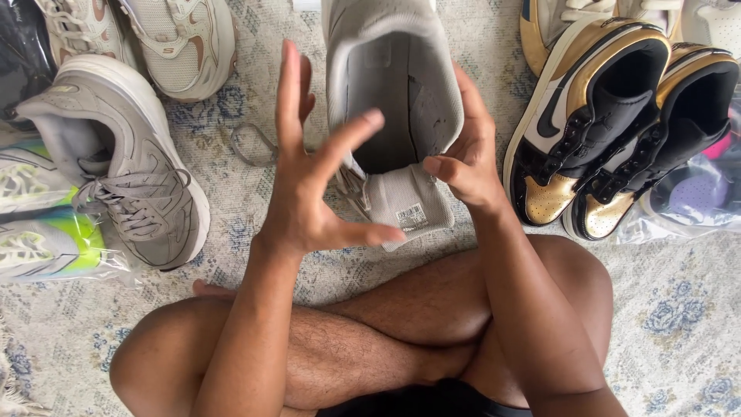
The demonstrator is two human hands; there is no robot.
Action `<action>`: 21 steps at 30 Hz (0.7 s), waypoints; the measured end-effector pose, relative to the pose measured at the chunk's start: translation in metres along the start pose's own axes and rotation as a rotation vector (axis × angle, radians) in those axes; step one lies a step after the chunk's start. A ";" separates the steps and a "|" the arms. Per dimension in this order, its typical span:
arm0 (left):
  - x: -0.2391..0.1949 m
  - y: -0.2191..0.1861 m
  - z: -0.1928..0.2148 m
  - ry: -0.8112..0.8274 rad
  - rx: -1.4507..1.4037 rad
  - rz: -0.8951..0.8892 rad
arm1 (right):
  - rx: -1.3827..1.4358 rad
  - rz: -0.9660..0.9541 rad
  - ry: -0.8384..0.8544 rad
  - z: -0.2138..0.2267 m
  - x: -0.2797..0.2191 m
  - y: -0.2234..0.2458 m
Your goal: The person sits on the floor and laces a grey sneaker by threading the laces through the eyelets. They pull the laces tight, tie a knot, and then inspect the shoe by turning it over to show the sole and sides.
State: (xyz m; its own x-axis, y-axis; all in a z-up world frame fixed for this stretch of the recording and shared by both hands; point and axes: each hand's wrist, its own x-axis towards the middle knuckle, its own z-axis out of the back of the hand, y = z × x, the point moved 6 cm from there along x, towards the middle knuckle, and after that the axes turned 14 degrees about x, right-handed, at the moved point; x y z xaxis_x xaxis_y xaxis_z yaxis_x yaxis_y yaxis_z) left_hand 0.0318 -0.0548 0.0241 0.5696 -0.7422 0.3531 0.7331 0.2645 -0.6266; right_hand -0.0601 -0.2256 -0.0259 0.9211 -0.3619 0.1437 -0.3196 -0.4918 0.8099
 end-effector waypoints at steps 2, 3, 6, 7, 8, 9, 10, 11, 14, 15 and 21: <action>-0.002 -0.007 -0.003 0.018 0.074 -0.050 | -0.005 -0.011 0.014 -0.002 0.000 -0.002; -0.005 -0.012 -0.004 0.038 0.150 -0.098 | -0.006 -0.022 0.028 -0.004 0.000 -0.004; -0.005 -0.017 -0.006 0.203 0.263 -0.114 | -0.027 -0.033 0.025 -0.005 -0.001 -0.005; -0.005 -0.016 -0.006 0.202 0.262 -0.113 | -0.029 -0.034 0.026 -0.004 0.000 -0.006; -0.005 -0.015 -0.007 0.234 0.275 -0.116 | -0.005 -0.047 0.017 -0.002 0.000 -0.007; -0.006 -0.013 -0.008 0.266 0.292 -0.119 | 0.021 -0.057 0.011 -0.001 0.002 -0.008; -0.004 -0.018 -0.006 0.264 0.294 -0.118 | 0.021 -0.057 0.013 -0.003 0.002 -0.009; -0.001 -0.021 -0.003 0.246 0.255 -0.092 | 0.005 -0.057 -0.014 -0.002 0.003 -0.009; 0.002 -0.022 0.000 0.205 0.129 -0.047 | -0.007 -0.041 -0.048 0.002 0.001 -0.013; 0.004 -0.020 0.001 0.178 0.047 -0.035 | -0.003 -0.017 -0.049 0.004 0.002 -0.014; 0.012 -0.027 0.020 0.057 -0.044 0.018 | 0.112 -0.040 -0.064 0.003 0.003 -0.017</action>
State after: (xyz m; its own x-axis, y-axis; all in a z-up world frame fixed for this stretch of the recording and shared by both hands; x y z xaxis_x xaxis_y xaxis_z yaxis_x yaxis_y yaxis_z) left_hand 0.0258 -0.0588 0.0592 0.5598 -0.7718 0.3016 0.7050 0.2523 -0.6627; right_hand -0.0526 -0.2208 -0.0411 0.9186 -0.3883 0.0729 -0.3088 -0.5907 0.7454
